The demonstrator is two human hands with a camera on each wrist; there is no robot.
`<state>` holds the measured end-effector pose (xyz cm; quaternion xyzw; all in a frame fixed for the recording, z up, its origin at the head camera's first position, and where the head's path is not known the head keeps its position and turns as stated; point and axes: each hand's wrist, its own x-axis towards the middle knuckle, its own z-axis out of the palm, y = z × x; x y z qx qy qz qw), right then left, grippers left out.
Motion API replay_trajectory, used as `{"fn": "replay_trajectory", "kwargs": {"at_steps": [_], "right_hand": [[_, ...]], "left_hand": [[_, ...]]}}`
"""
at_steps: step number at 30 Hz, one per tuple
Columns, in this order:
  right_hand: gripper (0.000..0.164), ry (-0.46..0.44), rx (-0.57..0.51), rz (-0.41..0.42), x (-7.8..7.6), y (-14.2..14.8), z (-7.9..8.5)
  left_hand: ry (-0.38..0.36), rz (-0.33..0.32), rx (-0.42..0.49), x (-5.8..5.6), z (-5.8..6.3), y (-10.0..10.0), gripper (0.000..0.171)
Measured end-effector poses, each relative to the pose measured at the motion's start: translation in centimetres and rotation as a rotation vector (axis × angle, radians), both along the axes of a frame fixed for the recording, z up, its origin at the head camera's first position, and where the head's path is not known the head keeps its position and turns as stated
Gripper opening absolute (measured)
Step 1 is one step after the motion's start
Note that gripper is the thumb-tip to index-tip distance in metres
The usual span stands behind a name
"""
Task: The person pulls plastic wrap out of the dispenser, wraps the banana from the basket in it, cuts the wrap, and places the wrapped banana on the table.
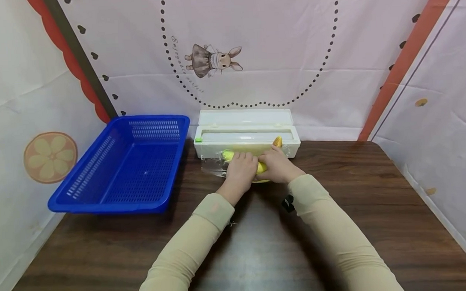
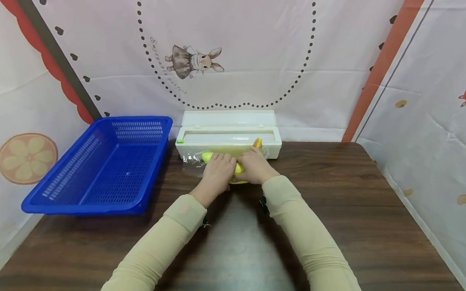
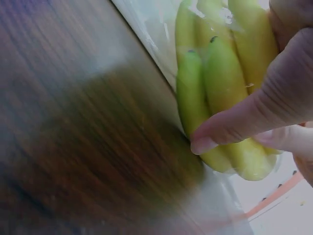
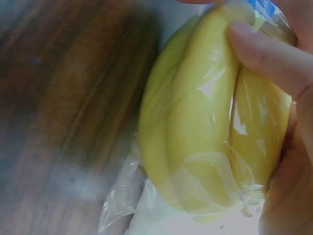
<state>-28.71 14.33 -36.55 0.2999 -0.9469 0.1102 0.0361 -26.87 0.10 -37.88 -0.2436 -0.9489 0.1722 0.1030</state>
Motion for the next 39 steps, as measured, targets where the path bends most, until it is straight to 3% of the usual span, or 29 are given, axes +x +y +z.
{"fn": "replay_trajectory", "kwargs": {"at_steps": [5, 12, 17, 21, 27, 32, 39], "right_hand": [[0.031, -0.08, -0.026, 0.014, -0.5, -0.1, 0.2], [0.029, -0.126, -0.02, 0.02, -0.8, 0.2, 0.6], [0.042, -0.141, 0.011, 0.001, -0.9, 0.3, 0.6], [0.069, -0.094, 0.045, -0.015, -0.8, 0.2, 0.2], [0.07, 0.015, 0.077, -0.015, -0.6, 0.2, -0.7], [0.084, 0.091, 0.092, 0.029, -0.6, 0.4, -1.4], [0.051, 0.209, 0.054, 0.049, -0.9, 0.1, -2.1]], "left_hand": [[0.033, -0.017, 0.016, -0.4, -0.4, -0.2, 0.043], [-0.017, -0.043, 0.053, -1.0, -0.2, -0.3, 0.063], [-0.049, -0.064, 0.074, -1.5, 0.1, -0.3, 0.071], [-0.055, -0.065, 0.085, -1.9, 0.1, -0.5, 0.076], [-0.1, -0.061, 0.121, -2.1, 0.0, -0.7, 0.073], [-0.127, -0.048, 0.141, -2.3, 0.0, -0.9, 0.07], [-0.129, -0.046, 0.182, -2.8, -0.1, -1.4, 0.062]]}}
